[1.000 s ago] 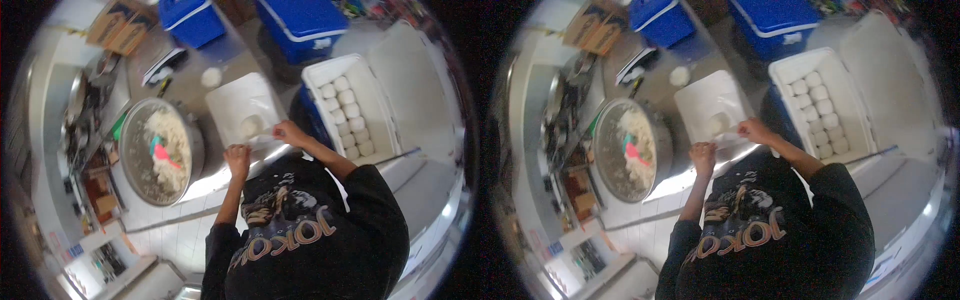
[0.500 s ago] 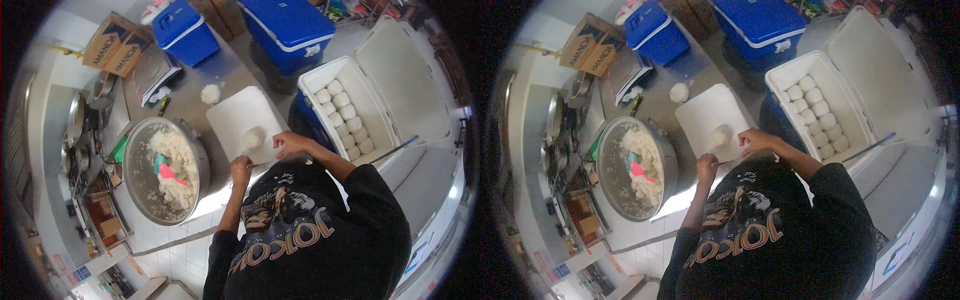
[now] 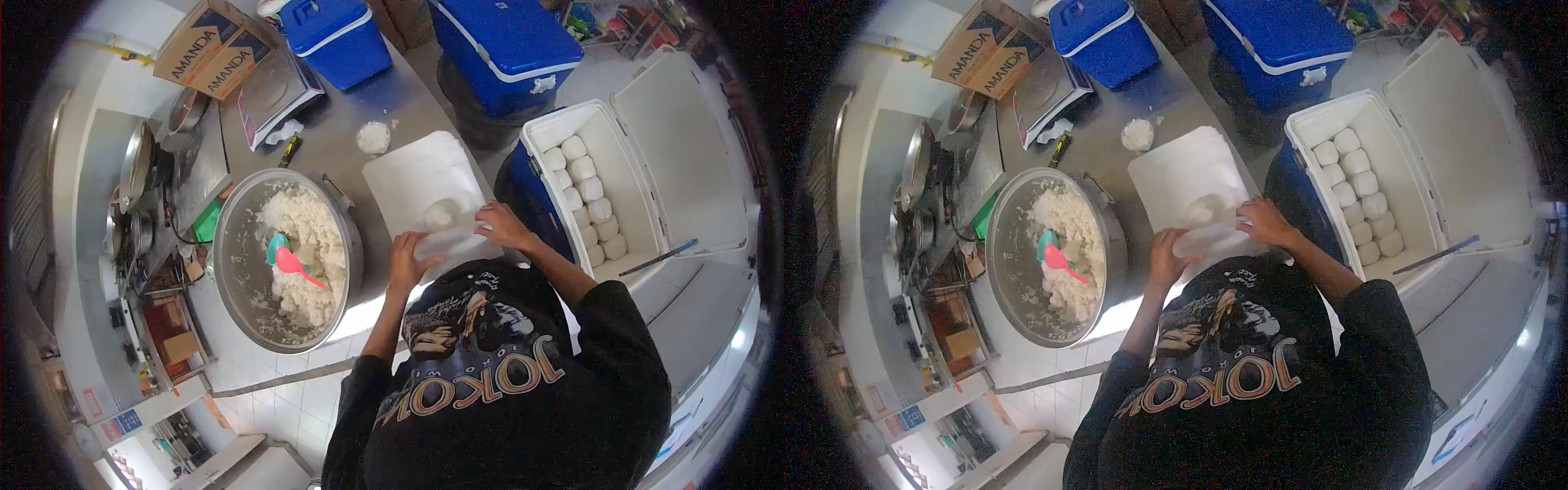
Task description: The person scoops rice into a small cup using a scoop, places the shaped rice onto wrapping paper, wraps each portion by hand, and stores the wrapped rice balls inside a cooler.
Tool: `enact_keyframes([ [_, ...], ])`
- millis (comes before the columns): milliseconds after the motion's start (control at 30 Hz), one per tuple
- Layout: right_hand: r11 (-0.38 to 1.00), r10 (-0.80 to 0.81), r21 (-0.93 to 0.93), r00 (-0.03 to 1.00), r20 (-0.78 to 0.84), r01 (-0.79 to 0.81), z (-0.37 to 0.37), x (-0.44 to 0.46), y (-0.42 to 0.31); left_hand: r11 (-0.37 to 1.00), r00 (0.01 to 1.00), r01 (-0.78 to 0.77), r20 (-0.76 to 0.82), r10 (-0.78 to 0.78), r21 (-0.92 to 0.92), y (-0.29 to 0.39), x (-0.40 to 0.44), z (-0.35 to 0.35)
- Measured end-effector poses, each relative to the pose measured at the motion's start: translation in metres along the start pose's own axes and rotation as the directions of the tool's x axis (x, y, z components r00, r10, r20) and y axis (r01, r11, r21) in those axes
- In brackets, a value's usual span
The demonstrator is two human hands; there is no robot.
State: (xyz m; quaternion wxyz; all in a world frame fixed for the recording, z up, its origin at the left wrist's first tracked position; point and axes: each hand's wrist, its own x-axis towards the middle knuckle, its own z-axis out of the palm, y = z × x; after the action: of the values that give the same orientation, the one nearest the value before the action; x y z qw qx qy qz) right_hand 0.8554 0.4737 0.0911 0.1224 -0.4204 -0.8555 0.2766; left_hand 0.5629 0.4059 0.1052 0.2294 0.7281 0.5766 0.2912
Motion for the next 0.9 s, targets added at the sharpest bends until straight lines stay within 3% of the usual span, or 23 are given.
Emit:
enact_keyframes([
  [133, 0.986, -0.144, -0.070, 0.985, 0.090, 0.151, -0.002, -0.014, 0.019, 0.989, 0.982, -0.071, 0.183, 0.046, 0.130, -0.043, -0.047, 0.005],
  [167, 0.993, -0.096, -0.056, 0.984, 0.151, 0.105, -0.008, -0.018, 0.017, 0.983, 0.972, -0.100, 0.225, 0.063, 0.155, -0.045, -0.053, 0.003],
  [233, 0.999, -0.006, -0.040, 0.961, 0.276, 0.017, -0.025, -0.025, 0.010, 0.995, 0.937, 0.053, 0.341, -0.077, 0.079, -0.033, -0.060, -0.006],
  [333, 0.961, 0.011, 0.272, 0.991, 0.132, -0.047, -0.022, -0.029, 0.026, 0.943, 0.864, 0.330, 0.420, -0.279, -0.053, -0.021, -0.049, -0.024],
  [367, 0.923, 0.136, 0.342, 0.980, 0.145, -0.178, -0.011, -0.025, 0.034, 0.902, 0.832, 0.420, 0.439, -0.339, -0.102, -0.020, -0.043, -0.027],
  [433, 0.779, 0.372, 0.465, 0.907, 0.196, -0.420, 0.013, -0.012, 0.054, 0.653, 0.778, 0.625, 0.411, -0.475, -0.428, -0.050, -0.042, -0.004],
  [467, 0.716, 0.409, 0.529, 0.888, 0.211, -0.456, 0.016, -0.011, 0.048, 0.477, 0.734, 0.671, 0.416, -0.536, -0.568, -0.069, -0.049, 0.011],
  [500, 0.647, 0.443, 0.589, 0.867, 0.226, -0.484, 0.020, -0.006, 0.040, 0.274, 0.752, 0.592, 0.398, -0.525, -0.758, -0.077, -0.055, 0.031],
  [533, 0.575, 0.473, 0.644, 0.847, 0.241, -0.504, 0.020, 0.001, 0.035, 0.263, 0.722, 0.620, 0.407, -0.559, -0.739, -0.079, -0.057, 0.038],
  [600, 0.704, 0.506, 0.499, 0.850, 0.145, -0.505, 0.029, 0.008, 0.041, 0.236, 0.654, 0.679, 0.428, -0.624, -0.695, -0.070, -0.058, 0.036],
  [633, 0.753, 0.519, 0.418, 0.849, 0.097, -0.508, 0.036, 0.007, 0.045, 0.291, 0.617, 0.727, 0.405, -0.675, -0.622, -0.060, -0.054, 0.031],
  [733, 0.847, 0.486, 0.218, 0.872, 0.056, -0.486, 0.048, 0.001, 0.054, 0.452, 0.622, 0.772, 0.390, -0.679, -0.446, -0.071, -0.051, 0.036],
  [833, 0.806, 0.591, 0.178, 0.784, -0.189, -0.564, 0.043, 0.000, 0.023, 0.363, 0.582, 0.788, 0.406, -0.705, -0.498, -0.055, -0.044, 0.028],
  [900, 0.953, 0.294, 0.013, 0.910, -0.292, -0.304, -0.004, 0.006, -0.032, 0.355, 0.563, 0.799, 0.397, -0.725, -0.486, -0.055, -0.043, 0.028],
])
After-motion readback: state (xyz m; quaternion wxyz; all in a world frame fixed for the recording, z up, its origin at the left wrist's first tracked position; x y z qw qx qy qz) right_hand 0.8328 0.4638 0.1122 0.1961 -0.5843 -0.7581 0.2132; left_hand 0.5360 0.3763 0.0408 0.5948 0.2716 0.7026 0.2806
